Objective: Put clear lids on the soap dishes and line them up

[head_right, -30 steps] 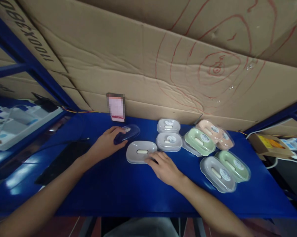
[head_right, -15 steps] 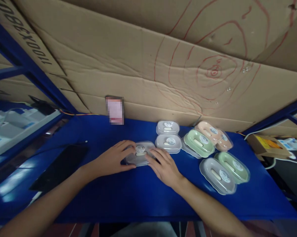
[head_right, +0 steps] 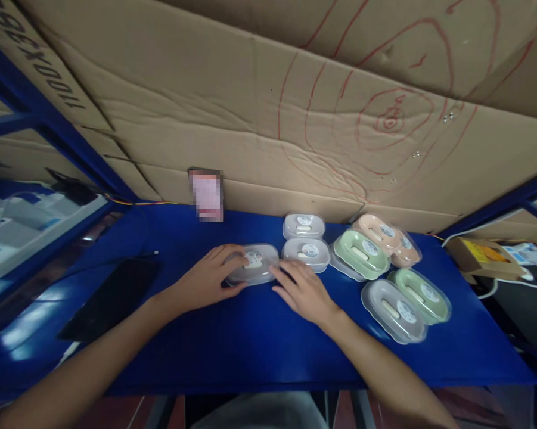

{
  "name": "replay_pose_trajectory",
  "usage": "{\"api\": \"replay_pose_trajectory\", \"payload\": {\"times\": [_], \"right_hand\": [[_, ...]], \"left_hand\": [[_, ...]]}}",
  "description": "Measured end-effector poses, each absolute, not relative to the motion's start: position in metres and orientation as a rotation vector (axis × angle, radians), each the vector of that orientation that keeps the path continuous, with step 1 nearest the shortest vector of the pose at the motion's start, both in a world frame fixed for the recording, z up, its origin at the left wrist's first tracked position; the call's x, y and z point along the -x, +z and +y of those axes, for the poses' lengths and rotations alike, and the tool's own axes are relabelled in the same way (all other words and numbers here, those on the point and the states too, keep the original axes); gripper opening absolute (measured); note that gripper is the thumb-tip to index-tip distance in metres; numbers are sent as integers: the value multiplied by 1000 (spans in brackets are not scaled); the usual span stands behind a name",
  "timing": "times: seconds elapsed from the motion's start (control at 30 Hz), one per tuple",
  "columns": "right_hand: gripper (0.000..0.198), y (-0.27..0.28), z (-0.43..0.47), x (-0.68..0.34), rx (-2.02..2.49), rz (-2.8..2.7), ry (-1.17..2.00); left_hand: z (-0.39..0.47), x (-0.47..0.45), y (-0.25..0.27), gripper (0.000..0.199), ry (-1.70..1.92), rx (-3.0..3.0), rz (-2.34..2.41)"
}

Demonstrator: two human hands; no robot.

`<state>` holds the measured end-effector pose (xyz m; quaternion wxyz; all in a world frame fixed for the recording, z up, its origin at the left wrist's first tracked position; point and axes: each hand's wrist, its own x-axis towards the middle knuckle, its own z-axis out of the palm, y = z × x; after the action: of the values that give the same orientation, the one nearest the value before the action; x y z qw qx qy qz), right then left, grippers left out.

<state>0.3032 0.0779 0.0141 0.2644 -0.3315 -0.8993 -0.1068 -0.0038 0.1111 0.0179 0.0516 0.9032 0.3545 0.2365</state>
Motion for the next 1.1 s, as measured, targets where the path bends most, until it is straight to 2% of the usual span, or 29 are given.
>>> {"api": "replay_pose_trajectory", "payload": {"times": [0.1,0.17,0.23,0.3,0.4,0.5,0.6,0.7,0.9,1.1], "right_hand": [[37,21,84,-318,1163,-2277,-414],[39,20,88,-324,1346,-2217,-435],[45,18,90,-325,1402,-2249,-364],[50,18,91,-324,1337,-2318,-267],[50,33,91,-330,1268,-2352,-294],[50,56,92,-357,1468,-2191,-492],[66,67,94,-396,1844,-1984,-581],[79,63,94,-424,2108,-2006,-496],[78,52,89,-399,1867,-2277,-527],[78,38,82,-345,1545,-2442,-436]], "left_hand": [[118,7,12,36,742,-2703,1304],[121,8,7,49,753,-2693,1403],[122,6,2,63,748,-2711,1435],[121,3,-1,69,734,-2737,1423],[117,0,0,64,756,-2739,1396],[113,-3,4,55,783,-2744,1346],[106,-7,8,50,766,-2772,1207],[97,-15,10,58,672,-2809,1017],[91,-28,6,78,443,-2871,811],[97,-25,6,68,560,-2876,1029]]}}
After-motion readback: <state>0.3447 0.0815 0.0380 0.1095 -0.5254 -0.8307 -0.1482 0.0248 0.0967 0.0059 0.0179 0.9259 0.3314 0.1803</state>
